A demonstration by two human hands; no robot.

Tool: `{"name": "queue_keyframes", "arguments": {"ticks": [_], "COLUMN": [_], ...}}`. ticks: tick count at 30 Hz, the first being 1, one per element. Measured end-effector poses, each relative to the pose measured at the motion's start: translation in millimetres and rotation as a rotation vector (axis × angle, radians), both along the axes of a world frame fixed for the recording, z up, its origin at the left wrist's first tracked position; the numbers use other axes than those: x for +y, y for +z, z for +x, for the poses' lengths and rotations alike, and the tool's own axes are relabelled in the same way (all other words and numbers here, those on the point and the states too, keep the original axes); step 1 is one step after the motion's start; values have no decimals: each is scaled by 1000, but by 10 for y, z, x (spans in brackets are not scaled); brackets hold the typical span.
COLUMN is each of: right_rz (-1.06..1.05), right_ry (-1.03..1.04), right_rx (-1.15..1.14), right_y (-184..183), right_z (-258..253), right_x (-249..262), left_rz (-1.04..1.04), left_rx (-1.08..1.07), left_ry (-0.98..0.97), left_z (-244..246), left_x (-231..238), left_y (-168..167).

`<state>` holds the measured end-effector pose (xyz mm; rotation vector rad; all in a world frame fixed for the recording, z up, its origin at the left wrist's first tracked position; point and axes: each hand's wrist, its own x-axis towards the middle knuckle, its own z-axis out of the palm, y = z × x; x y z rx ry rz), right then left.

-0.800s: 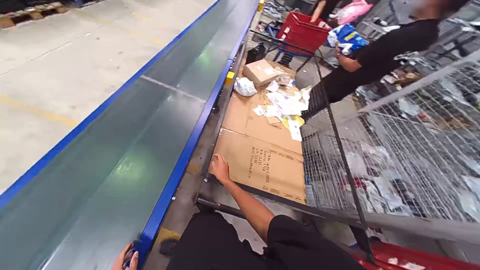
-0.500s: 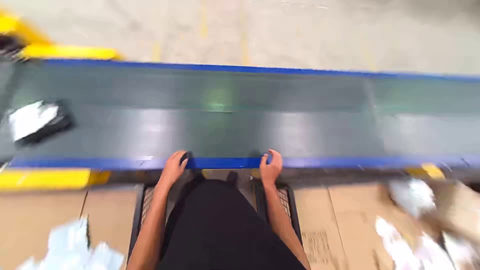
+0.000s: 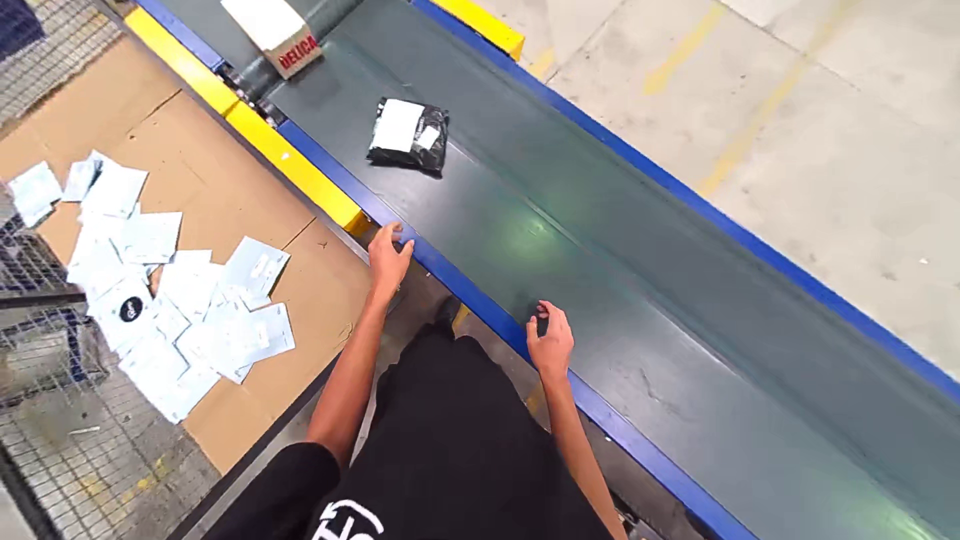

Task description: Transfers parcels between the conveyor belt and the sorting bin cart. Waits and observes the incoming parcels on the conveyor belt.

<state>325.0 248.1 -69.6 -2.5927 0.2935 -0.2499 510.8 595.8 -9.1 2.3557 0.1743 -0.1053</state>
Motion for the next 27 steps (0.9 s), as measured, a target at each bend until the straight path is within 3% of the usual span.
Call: {"name": "queue_keyframes", "arguments": {"ticks": [3,7,13,18,22,27], "right_rz": [-28,117,492,1033,805,1054], "right_ry": [-42,-104,15,-198,-307,-237], "right_rx": [90,105,195,281,175,157], "right_y": [-25,70,348,415,256,348], "right_z": [-59,110,1379,2203,2077,1971], "right_x": [37,5,9,330,490,718], "left_rz": [-35,-21,-81,-328,-693,-912], "left_rx": [-14,-34,126,265,318,268], "left_ry": [162,186,56,-35,-232,-274], "left_z": [359,876,1402,1257,942,738], "left_x": [28,-105,-596,-899,-884,-571], "left_y": [16,4,-138,-291,-417,-185]}}
